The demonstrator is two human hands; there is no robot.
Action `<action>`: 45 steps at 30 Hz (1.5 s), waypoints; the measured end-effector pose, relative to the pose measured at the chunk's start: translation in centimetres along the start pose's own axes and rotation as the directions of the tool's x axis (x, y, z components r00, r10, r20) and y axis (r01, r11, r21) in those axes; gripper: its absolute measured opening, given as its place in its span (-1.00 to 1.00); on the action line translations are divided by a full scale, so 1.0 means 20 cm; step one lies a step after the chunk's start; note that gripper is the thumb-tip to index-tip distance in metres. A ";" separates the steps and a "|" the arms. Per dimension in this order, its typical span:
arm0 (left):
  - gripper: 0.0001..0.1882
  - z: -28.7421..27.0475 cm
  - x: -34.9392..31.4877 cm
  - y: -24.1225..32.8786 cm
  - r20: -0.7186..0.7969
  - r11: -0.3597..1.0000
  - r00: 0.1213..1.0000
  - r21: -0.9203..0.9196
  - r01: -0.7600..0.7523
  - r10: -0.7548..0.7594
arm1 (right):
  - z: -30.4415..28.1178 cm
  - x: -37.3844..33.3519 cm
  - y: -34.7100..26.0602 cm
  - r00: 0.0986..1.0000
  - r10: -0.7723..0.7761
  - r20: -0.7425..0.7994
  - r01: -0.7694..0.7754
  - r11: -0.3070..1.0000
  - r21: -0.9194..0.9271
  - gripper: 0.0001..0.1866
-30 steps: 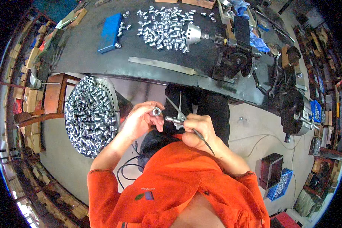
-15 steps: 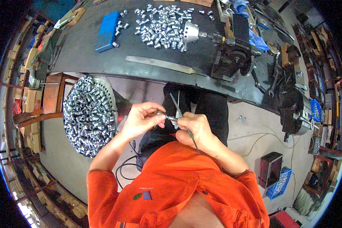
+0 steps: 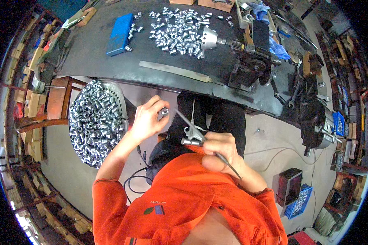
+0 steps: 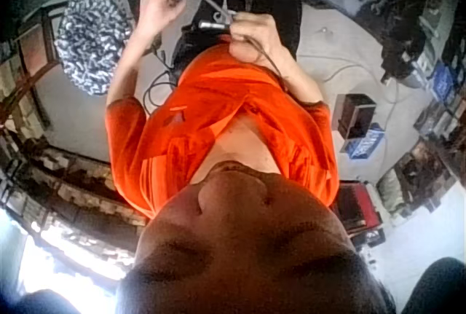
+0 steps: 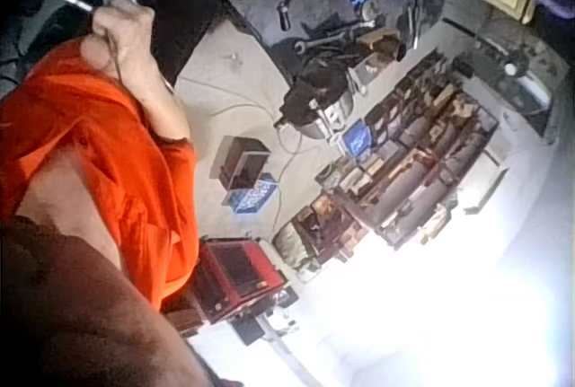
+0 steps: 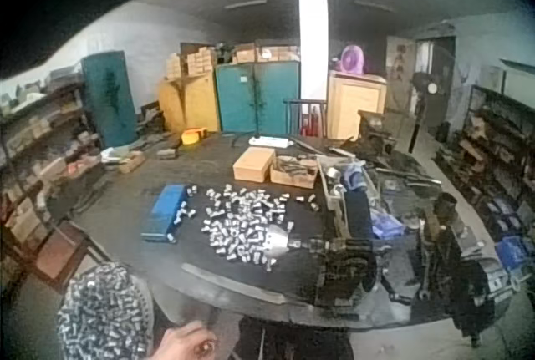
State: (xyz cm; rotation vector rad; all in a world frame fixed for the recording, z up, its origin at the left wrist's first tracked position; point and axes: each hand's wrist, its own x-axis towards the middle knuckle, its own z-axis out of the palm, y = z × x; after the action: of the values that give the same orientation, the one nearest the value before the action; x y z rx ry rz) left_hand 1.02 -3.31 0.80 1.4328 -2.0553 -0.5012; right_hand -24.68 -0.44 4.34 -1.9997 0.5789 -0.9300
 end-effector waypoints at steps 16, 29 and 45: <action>-0.68 0.08 0.03 0.03 0.105 0.966 0.977 0.163 -0.203 0.188 | 0.15 0.09 0.13 0.999 0.013 0.035 -0.009 0.992 -0.125 -0.77; -0.63 0.15 0.78 -0.20 -0.055 0.993 0.996 0.086 0.081 -0.076 | -0.04 -0.05 0.08 0.941 -0.084 -0.328 -0.019 0.955 -0.297 -0.76; -0.71 -0.52 0.46 -0.62 -0.139 0.944 0.940 -0.155 0.291 -0.312 | 0.03 -0.09 0.16 0.939 0.038 -0.341 -0.110 0.974 -0.196 -0.73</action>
State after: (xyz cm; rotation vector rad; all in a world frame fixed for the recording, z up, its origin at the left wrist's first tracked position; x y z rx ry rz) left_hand 14.24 -16.16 3.53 1.6598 -1.6510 -0.6116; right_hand -25.55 -0.69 0.83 -1.9998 0.9733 -1.2167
